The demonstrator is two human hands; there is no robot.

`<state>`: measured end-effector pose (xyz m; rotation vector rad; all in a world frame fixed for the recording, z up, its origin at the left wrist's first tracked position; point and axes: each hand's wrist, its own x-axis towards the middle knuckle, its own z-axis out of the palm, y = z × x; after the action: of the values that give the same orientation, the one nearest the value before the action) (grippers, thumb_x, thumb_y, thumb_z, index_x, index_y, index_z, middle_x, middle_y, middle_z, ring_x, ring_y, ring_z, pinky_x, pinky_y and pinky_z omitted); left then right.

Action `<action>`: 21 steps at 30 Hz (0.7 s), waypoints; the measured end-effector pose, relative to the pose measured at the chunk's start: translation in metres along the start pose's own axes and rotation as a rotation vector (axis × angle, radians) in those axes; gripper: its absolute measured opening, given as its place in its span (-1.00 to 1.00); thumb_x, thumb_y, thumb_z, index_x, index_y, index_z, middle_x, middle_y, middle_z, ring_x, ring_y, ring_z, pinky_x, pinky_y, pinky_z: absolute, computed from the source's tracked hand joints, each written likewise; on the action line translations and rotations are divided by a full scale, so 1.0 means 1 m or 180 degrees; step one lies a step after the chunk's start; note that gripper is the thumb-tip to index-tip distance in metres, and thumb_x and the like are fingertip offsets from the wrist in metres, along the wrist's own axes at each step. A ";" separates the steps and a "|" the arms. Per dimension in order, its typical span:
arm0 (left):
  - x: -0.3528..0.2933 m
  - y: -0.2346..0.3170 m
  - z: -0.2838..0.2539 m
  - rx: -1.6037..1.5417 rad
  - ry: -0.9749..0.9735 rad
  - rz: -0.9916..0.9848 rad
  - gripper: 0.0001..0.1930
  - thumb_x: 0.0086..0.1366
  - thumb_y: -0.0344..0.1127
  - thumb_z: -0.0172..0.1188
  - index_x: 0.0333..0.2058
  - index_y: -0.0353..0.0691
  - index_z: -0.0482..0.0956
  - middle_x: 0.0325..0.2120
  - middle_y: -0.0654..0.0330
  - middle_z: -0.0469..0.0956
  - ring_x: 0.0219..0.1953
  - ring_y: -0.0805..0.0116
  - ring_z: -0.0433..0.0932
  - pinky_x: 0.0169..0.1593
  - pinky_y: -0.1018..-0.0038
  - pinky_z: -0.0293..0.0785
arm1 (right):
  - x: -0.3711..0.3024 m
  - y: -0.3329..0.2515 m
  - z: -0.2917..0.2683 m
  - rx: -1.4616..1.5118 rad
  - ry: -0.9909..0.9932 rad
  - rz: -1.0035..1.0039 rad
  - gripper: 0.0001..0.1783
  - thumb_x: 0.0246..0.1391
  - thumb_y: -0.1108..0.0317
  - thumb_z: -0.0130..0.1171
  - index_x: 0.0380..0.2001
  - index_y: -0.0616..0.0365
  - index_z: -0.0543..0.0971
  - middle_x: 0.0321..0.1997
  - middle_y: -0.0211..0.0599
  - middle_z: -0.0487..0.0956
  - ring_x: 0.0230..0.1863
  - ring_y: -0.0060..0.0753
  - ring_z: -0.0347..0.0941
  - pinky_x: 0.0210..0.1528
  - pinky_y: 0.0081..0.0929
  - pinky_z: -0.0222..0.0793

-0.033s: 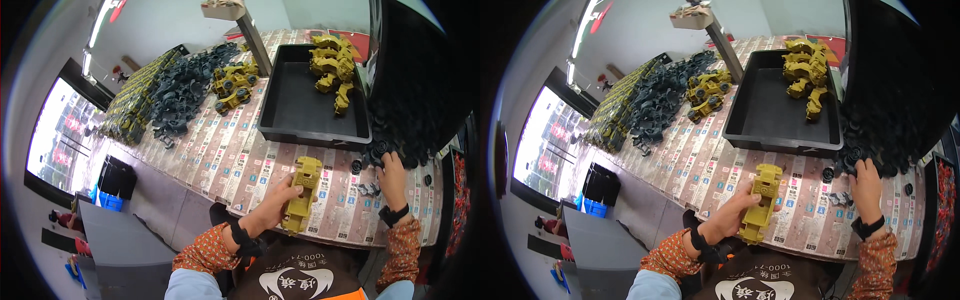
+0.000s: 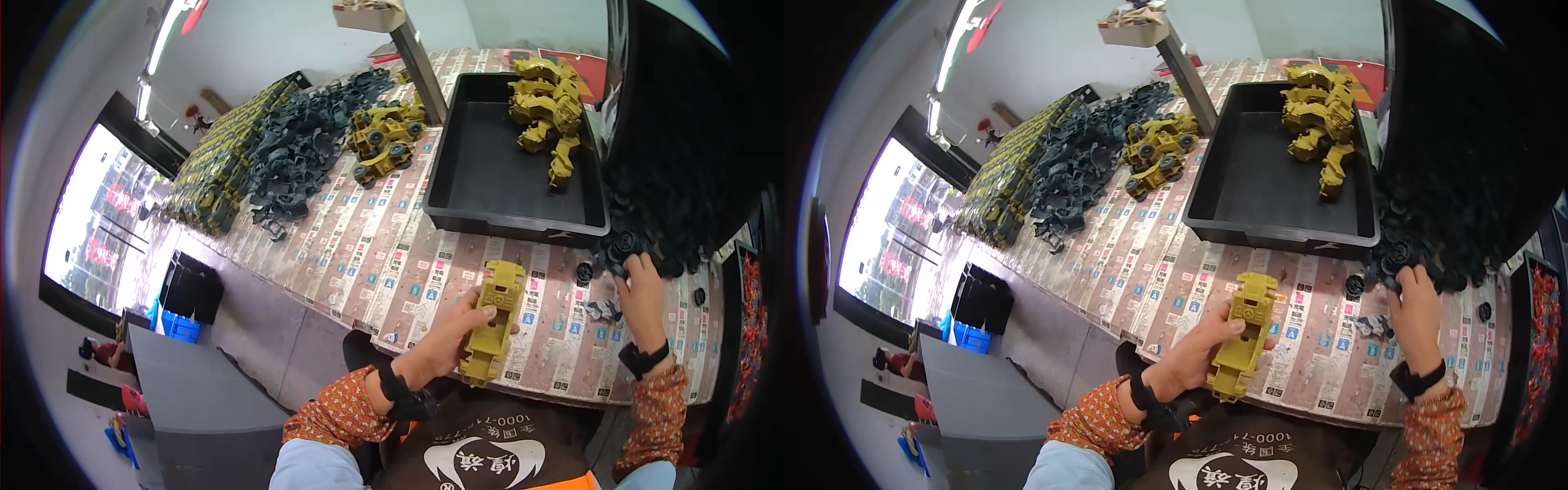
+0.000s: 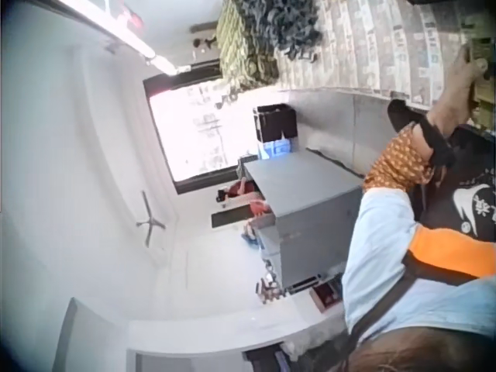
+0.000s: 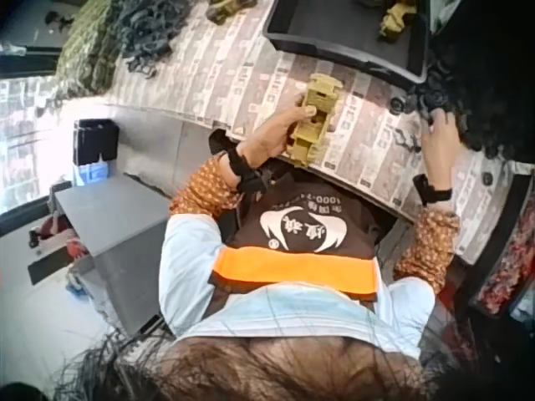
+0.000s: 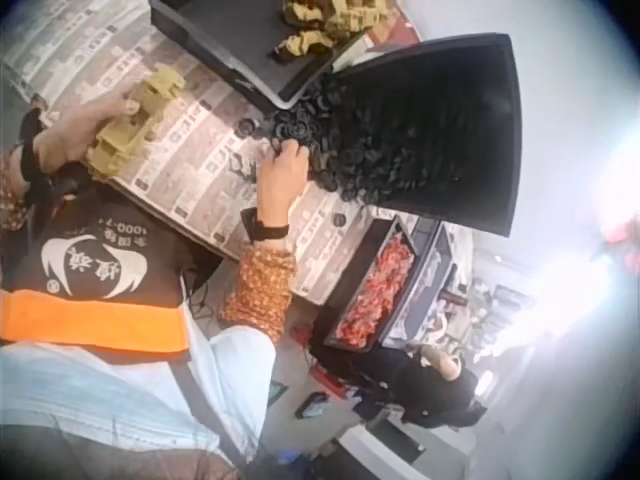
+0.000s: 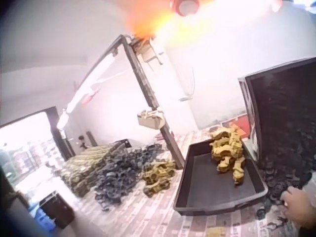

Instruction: The person assembles yellow toy excavators by hand, picking up a body and attaching four black wheels to it. The completed units are placed into a black tray on the table.

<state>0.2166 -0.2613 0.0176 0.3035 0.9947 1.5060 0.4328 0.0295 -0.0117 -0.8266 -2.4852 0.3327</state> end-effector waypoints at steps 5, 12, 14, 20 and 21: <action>-0.007 -0.019 -0.012 -0.0434 0.0103 -0.0111 -0.51 0.48 -0.09 0.18 0.25 -0.15 0.30 -0.01 0.05 0.58 -0.07 0.23 0.67 -0.12 0.29 0.70 | -0.049 -0.054 -0.021 0.0896 -0.0605 -0.0207 -0.71 -0.03 0.60 0.28 -0.23 0.20 0.44 -0.27 -0.02 0.48 -0.27 0.16 0.50 -0.29 -0.05 0.36; -0.013 -0.033 -0.019 -0.0444 0.0222 -0.0100 -0.51 0.50 0.01 0.14 0.23 -0.11 0.31 -0.06 0.06 0.61 -0.05 0.29 0.66 -0.11 0.32 0.69 | -0.091 -0.091 0.004 -0.0104 -0.0980 -0.0834 -0.66 -0.07 0.54 0.30 -0.20 0.25 0.44 -0.13 -0.03 0.49 -0.09 0.13 0.46 -0.10 -0.09 0.46; -0.015 -0.035 -0.023 -0.0480 0.0232 -0.0136 -0.50 0.51 0.05 0.11 0.23 -0.10 0.32 -0.04 0.06 0.61 -0.02 0.29 0.65 -0.08 0.32 0.67 | -0.089 -0.109 -0.012 -0.0023 -0.1085 -0.0747 -0.64 -0.07 0.54 0.30 -0.18 0.27 0.44 -0.08 -0.02 0.48 -0.02 0.12 0.44 -0.04 -0.08 0.45; -0.024 -0.038 -0.020 -0.0601 0.0440 -0.0012 -0.40 0.55 0.14 -0.03 0.33 -0.17 0.35 0.06 -0.04 0.60 -0.09 0.34 0.65 0.00 0.35 0.63 | -0.094 -0.096 -0.002 0.0468 -0.1166 -0.0628 -0.61 -0.06 0.58 0.30 -0.13 0.27 0.43 -0.04 0.04 0.46 -0.02 0.20 0.40 -0.02 -0.02 0.42; -0.024 -0.038 -0.024 -0.0643 0.0237 -0.0146 -0.37 0.54 0.17 -0.02 0.34 -0.18 0.34 0.09 0.01 0.59 -0.05 0.33 0.66 -0.04 0.36 0.65 | -0.094 -0.095 -0.004 0.0525 -0.1309 -0.0479 -0.54 -0.04 0.58 0.30 -0.02 0.29 0.44 0.00 0.07 0.46 0.01 0.27 0.40 0.05 -0.04 0.42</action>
<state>0.2309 -0.2965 -0.0153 0.0805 0.8931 1.5707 0.4528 -0.1027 -0.0085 -0.5408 -2.8262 0.7037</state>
